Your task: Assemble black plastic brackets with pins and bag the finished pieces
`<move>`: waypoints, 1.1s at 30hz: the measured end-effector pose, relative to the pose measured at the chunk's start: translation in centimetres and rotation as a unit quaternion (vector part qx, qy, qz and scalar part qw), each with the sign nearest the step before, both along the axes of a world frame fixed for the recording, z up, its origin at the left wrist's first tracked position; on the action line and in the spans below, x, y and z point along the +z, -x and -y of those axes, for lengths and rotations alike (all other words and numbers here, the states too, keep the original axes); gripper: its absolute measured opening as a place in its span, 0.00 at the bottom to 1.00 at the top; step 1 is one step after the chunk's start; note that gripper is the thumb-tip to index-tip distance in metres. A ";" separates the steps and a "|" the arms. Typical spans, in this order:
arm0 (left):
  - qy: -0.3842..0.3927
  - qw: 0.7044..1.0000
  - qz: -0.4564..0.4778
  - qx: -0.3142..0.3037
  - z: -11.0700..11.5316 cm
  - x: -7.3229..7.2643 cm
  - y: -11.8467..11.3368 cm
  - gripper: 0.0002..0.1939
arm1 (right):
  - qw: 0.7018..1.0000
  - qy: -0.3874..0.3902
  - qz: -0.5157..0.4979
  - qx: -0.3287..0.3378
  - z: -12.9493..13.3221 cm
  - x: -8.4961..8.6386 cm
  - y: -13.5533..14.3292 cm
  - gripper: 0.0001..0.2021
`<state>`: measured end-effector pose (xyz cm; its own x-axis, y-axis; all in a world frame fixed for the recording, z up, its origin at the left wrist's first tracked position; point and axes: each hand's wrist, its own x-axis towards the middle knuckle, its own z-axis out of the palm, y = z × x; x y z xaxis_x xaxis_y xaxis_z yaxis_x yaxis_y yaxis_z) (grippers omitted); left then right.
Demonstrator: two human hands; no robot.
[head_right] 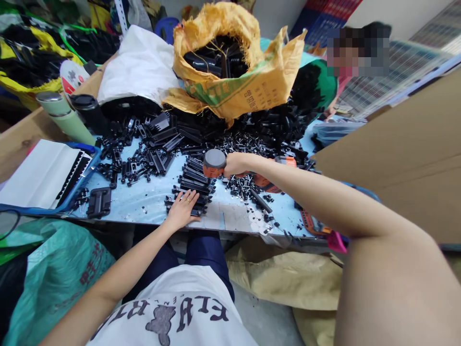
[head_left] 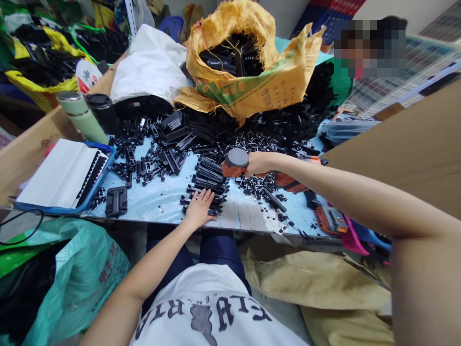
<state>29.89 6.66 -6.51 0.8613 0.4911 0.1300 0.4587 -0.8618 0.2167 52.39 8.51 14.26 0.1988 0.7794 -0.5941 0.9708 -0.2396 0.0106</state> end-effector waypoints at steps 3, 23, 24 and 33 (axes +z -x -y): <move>0.003 1.000 0.000 0.005 0.1 -0.1 0.0 0.46 | 0.999 0.028 0.012 0.014 1.0 -0.1 0.0 0.12; 0.003 1.000 -0.007 0.004 0.2 0.1 -0.2 0.46 | 0.996 0.075 0.022 0.046 4.7 -0.2 4.4 0.08; 0.001 1.000 -0.005 0.004 0.2 0.1 -0.2 0.46 | 0.996 0.072 0.032 0.050 4.9 -0.3 4.5 0.08; -0.003 1.000 0.008 -0.001 0.3 -0.3 0.1 0.45 | 0.992 0.036 0.055 0.111 7.0 1.0 6.8 0.12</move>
<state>29.84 6.35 -6.85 0.8606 0.4880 0.1457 0.4530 -0.8642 0.2189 45.56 1.48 15.22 0.0942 0.7679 -0.6336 0.9916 -0.0157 0.1284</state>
